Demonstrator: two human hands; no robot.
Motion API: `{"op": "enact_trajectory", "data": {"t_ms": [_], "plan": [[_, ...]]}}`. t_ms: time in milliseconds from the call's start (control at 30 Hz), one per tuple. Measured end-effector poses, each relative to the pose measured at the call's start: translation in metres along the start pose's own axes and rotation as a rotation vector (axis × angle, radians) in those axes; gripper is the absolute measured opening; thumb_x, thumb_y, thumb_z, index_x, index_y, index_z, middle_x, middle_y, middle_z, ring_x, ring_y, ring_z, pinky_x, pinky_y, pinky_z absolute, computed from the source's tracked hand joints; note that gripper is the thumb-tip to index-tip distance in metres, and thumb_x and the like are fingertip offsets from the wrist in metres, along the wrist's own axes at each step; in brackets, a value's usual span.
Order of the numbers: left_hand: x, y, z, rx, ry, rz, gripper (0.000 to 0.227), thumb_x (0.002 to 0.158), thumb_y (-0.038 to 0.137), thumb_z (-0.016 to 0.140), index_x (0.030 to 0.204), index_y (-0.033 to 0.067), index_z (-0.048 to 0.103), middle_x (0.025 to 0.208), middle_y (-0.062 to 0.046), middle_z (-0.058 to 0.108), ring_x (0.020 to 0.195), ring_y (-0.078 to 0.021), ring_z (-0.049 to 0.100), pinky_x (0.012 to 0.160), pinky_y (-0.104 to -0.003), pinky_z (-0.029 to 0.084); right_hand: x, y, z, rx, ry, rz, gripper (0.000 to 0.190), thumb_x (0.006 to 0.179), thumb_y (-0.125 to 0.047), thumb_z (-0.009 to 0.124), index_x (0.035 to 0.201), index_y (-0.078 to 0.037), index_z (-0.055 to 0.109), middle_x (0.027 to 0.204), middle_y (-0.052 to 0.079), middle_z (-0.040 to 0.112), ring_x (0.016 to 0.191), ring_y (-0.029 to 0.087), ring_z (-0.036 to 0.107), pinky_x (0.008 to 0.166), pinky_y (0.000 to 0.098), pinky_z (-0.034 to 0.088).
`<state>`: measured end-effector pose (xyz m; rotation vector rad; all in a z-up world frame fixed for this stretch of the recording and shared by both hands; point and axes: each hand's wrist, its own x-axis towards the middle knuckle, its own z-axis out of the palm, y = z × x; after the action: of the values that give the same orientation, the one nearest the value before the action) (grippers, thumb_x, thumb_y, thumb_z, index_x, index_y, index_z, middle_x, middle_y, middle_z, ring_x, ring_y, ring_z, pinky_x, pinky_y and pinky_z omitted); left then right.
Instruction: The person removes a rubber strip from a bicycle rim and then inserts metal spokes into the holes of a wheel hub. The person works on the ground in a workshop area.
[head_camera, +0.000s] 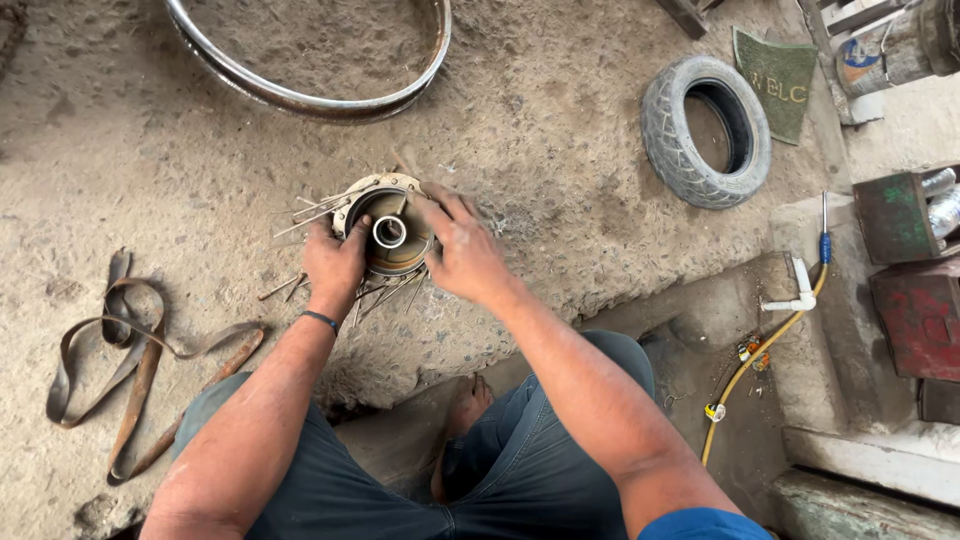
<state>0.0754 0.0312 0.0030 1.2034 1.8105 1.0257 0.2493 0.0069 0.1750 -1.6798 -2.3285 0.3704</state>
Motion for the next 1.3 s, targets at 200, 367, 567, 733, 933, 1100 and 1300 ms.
{"op": "enact_trajectory", "data": {"t_ms": [200, 367, 567, 733, 933, 1100, 1300], "plan": [[0.007, -0.001, -0.009, -0.043, 0.057, 0.163, 0.054, 0.088, 0.042, 0.082, 0.116, -0.0027, 0.069, 0.104, -0.027, 0.072, 0.097, -0.0442, 0.069, 0.083, -0.051, 0.054, 0.001, -0.011, -0.006, 0.065, 0.062, -0.072, 0.065, 0.088, -0.018, 0.080, 0.146, -0.008, 0.052, 0.146, 0.018, 0.050, 0.134, 0.041, 0.050, 0.111, 0.0536, 0.046], [-0.002, 0.006, -0.013, -0.062, 0.040, 0.175, 0.049, 0.089, 0.039, 0.084, 0.109, -0.0032, 0.069, 0.092, -0.025, 0.072, 0.084, -0.0411, 0.069, 0.074, -0.049, 0.054, 0.006, 0.002, -0.005, 0.006, 0.290, -0.238, 0.025, 0.094, -0.021, 0.082, 0.116, -0.015, 0.071, 0.120, 0.007, 0.068, 0.117, 0.027, 0.062, 0.100, 0.0452, 0.056], [-0.011, 0.029, -0.027, -0.032, 0.009, 0.129, 0.045, 0.088, 0.036, 0.086, 0.100, -0.0034, 0.068, 0.068, -0.020, 0.066, 0.063, -0.0373, 0.067, 0.062, -0.048, 0.052, 0.021, 0.017, -0.026, 0.419, 0.485, -0.012, 0.003, 0.099, -0.018, 0.077, 0.097, -0.017, 0.076, 0.092, 0.002, 0.074, 0.081, 0.013, 0.071, 0.069, 0.0261, 0.064], [-0.016, 0.031, -0.023, -0.033, 0.014, 0.139, 0.044, 0.090, 0.034, 0.087, 0.096, -0.0041, 0.067, 0.071, -0.022, 0.066, 0.064, -0.0375, 0.066, 0.064, -0.049, 0.052, 0.007, 0.007, -0.027, 0.323, 0.279, -0.240, 0.006, 0.102, -0.015, 0.080, 0.100, -0.016, 0.075, 0.096, 0.002, 0.076, 0.091, 0.011, 0.073, 0.079, 0.0256, 0.065], [-0.019, 0.033, -0.032, -0.196, 0.073, 0.397, 0.042, 0.094, 0.021, 0.084, 0.121, -0.0041, 0.064, 0.103, -0.023, 0.076, 0.096, -0.0369, 0.076, 0.083, -0.043, 0.059, 0.003, -0.007, -0.030, 0.357, 0.024, -0.187, 0.015, 0.092, -0.011, 0.084, 0.100, -0.014, 0.072, 0.094, 0.002, 0.070, 0.085, 0.009, 0.070, 0.074, 0.0244, 0.064], [-0.017, 0.043, -0.041, -0.296, 0.028, 0.401, 0.044, 0.096, 0.016, 0.083, 0.129, -0.0027, 0.061, 0.110, -0.020, 0.077, 0.104, -0.0317, 0.078, 0.089, -0.040, 0.060, 0.016, 0.018, -0.032, 0.492, 0.019, 0.337, 0.021, 0.088, -0.014, 0.084, 0.096, -0.008, 0.065, 0.085, 0.002, 0.070, 0.072, 0.009, 0.071, 0.058, 0.0250, 0.061], [-0.020, 0.046, -0.045, -0.314, -0.056, 0.408, 0.039, 0.098, 0.016, 0.082, 0.128, 0.0000, 0.063, 0.110, -0.018, 0.078, 0.104, -0.0294, 0.078, 0.090, -0.039, 0.061, 0.026, 0.056, -0.024, 0.631, 0.197, 0.258, 0.019, 0.097, -0.013, 0.074, 0.110, -0.002, 0.068, 0.094, 0.007, 0.071, 0.084, 0.013, 0.067, 0.070, 0.0275, 0.059]]}}
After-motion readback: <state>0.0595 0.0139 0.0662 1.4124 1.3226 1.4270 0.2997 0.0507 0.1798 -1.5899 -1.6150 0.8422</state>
